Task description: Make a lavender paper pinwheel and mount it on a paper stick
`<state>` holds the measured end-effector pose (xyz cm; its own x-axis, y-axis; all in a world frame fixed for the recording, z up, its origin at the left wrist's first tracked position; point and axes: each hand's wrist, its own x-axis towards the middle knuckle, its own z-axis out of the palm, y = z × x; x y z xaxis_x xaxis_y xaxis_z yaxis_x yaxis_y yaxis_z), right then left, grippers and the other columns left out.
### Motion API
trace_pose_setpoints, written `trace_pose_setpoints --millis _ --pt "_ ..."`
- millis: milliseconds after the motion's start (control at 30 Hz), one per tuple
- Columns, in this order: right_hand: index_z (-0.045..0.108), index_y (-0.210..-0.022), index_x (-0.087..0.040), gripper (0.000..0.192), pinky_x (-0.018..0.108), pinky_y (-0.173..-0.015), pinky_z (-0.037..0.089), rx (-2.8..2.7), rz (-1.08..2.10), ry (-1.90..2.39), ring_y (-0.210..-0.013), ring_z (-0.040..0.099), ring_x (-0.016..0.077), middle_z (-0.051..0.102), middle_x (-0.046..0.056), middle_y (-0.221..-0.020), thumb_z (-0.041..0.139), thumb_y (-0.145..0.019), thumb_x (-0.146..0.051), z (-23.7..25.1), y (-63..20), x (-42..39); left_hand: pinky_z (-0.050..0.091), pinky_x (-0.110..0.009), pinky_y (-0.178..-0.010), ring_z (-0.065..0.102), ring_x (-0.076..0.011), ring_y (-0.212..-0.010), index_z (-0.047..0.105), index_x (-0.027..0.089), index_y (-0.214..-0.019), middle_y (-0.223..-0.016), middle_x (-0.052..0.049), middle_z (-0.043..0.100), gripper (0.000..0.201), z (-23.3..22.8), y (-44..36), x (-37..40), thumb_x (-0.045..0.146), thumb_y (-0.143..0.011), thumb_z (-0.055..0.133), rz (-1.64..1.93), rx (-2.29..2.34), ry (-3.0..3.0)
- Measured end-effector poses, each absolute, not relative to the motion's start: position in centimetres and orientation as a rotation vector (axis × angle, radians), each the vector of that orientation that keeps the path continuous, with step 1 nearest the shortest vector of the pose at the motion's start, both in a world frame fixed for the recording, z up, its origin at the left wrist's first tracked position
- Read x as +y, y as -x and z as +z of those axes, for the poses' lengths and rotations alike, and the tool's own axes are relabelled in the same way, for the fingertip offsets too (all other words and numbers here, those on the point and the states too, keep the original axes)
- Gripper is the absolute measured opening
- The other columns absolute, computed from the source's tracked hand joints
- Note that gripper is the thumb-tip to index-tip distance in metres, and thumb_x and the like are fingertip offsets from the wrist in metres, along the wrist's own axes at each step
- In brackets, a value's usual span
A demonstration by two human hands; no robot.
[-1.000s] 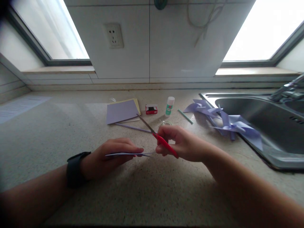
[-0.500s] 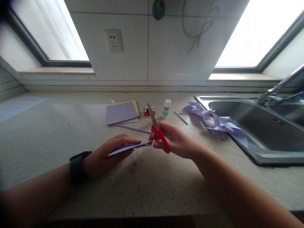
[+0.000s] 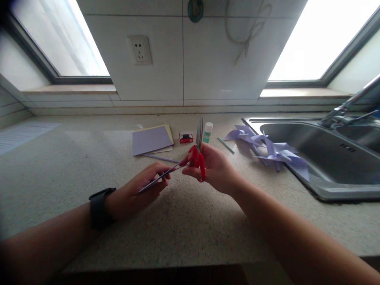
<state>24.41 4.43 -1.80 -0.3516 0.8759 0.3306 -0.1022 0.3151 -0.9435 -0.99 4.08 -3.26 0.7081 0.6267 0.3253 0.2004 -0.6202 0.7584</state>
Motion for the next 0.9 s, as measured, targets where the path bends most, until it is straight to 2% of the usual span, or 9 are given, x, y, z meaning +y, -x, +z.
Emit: trace_pose_setpoints --millis 167,267,367,600,800,900 --pt "0.064 -0.083 -0.018 0.032 0.024 -0.061 0.058 -1.608 1.127 0.704 -0.071 0.068 0.0128 0.07 0.0 -0.081 0.092 -0.067 -0.019 -1.4 -23.8 4.2 0.051 -0.033 -0.084 0.056 -0.0198 -0.102 0.048 0.024 -0.141 -0.125 -0.011 0.056 0.038 -3.9 1.0 4.2 0.031 -0.104 0.052 0.727 0.565 -2.132" --pt "0.065 -0.079 -0.018 0.029 0.019 -0.053 0.054 -1.584 1.094 0.716 -0.063 0.065 0.01 0.07 -0.001 -0.077 0.092 -0.067 -0.017 -1.2 -23.4 4.2 0.051 -0.032 -0.083 0.055 -0.0187 -0.099 0.049 0.023 -0.14 -0.12 -0.009 0.056 0.037 -4.0 1.0 4.2 0.031 -0.104 0.051 0.727 0.554 -2.108" --pt "0.066 -0.078 -0.019 0.028 0.018 -0.048 0.05 -1.582 1.034 0.735 -0.057 0.06 0.0086 0.068 -0.003 -0.072 0.091 -0.068 -0.018 -1.1 -23.2 4.2 0.049 -0.034 -0.085 0.055 -0.0199 -0.101 0.05 0.024 -0.14 -0.121 -0.009 0.057 0.036 -3.7 0.9 4.3 0.033 -0.106 0.048 0.718 0.579 -2.124" --pt "0.066 -0.078 -0.021 0.027 0.021 -0.046 0.049 -1.556 0.977 0.742 -0.056 0.062 0.0099 0.071 -0.002 -0.074 0.09 -0.067 -0.018 -1.2 -23.3 4.5 0.044 -0.04 -0.096 0.055 -0.022 -0.109 0.053 0.023 -0.136 -0.123 -0.01 0.059 0.031 -3.5 0.8 4.5 0.03 -0.107 0.042 0.789 0.571 -2.178" --pt "0.067 -0.078 -0.021 0.023 0.022 -0.051 0.053 -1.561 0.93 0.783 -0.061 0.066 0.0116 0.072 -0.002 -0.074 0.088 -0.068 -0.017 -1.2 -23.3 4.5 0.046 -0.04 -0.093 0.056 -0.0232 -0.109 0.055 0.021 -0.127 -0.122 -0.01 0.06 0.026 -3.4 0.6 4.2 0.031 -0.107 0.042 0.834 0.6 -2.119" --pt "0.065 -0.077 -0.021 0.026 0.023 -0.049 0.052 -1.583 0.865 0.83 -0.057 0.063 0.0111 0.07 -0.002 -0.071 0.089 -0.069 -0.022 -1.2 -23.2 4.5 0.047 -0.039 -0.09 0.058 -0.023 -0.106 0.055 0.021 -0.128 -0.121 -0.01 0.061 0.027 -3.4 0.7 4.1 0.033 -0.105 0.046 0.804 0.629 -2.057"
